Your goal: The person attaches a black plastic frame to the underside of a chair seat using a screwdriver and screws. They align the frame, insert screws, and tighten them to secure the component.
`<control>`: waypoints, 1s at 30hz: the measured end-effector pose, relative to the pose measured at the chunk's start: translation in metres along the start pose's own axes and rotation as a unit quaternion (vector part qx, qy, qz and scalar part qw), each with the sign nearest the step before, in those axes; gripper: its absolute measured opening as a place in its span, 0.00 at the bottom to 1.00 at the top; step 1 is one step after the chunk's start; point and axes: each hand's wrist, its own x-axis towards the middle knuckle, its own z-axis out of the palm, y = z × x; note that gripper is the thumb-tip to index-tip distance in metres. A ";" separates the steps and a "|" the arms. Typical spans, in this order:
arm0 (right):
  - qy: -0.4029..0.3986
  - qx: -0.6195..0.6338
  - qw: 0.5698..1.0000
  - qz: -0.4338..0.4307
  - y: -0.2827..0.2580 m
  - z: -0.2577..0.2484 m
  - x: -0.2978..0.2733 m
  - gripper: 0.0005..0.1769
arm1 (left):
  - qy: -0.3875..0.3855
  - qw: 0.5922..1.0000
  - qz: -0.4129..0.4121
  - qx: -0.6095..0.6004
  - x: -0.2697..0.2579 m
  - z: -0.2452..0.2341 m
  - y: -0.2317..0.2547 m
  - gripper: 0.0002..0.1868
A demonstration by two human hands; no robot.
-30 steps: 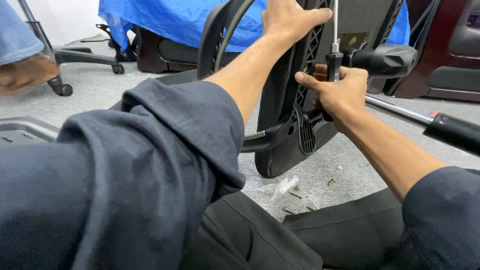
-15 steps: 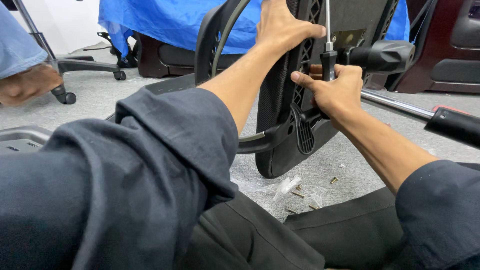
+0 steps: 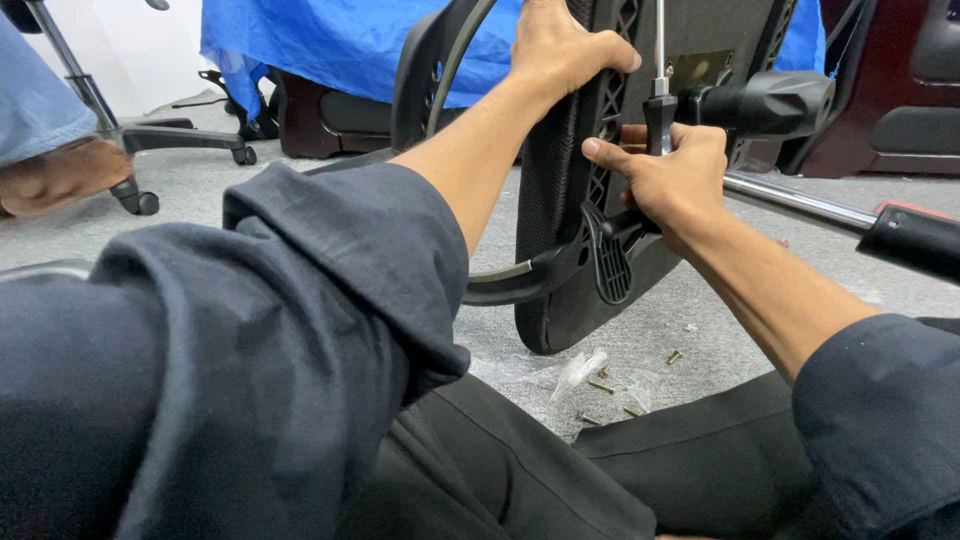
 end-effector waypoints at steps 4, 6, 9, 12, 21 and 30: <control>-0.005 -0.001 1.000 0.017 -0.002 0.000 -0.001 0.21 | 0.006 1.000 -0.002 -0.003 0.000 0.001 -0.001 0.50; -0.010 0.008 1.000 0.025 -0.003 0.000 -0.001 0.21 | 0.005 1.000 -0.003 -0.010 -0.001 0.001 -0.001 0.51; -0.007 0.018 0.999 0.027 -0.002 0.000 -0.002 0.21 | 0.003 1.000 0.006 -0.009 -0.002 0.001 0.001 0.50; -0.007 0.015 0.999 0.029 -0.002 0.001 -0.002 0.22 | -0.017 1.000 -0.011 0.001 -0.003 -0.002 0.002 0.49; 0.092 0.091 0.988 0.086 0.009 -0.037 -0.020 0.17 | -0.016 1.000 -0.021 0.005 -0.003 -0.005 0.004 0.55; 0.128 0.112 0.922 0.349 0.097 -0.070 -0.094 0.12 | -0.016 0.999 -0.007 -0.037 -0.006 -0.006 0.006 0.62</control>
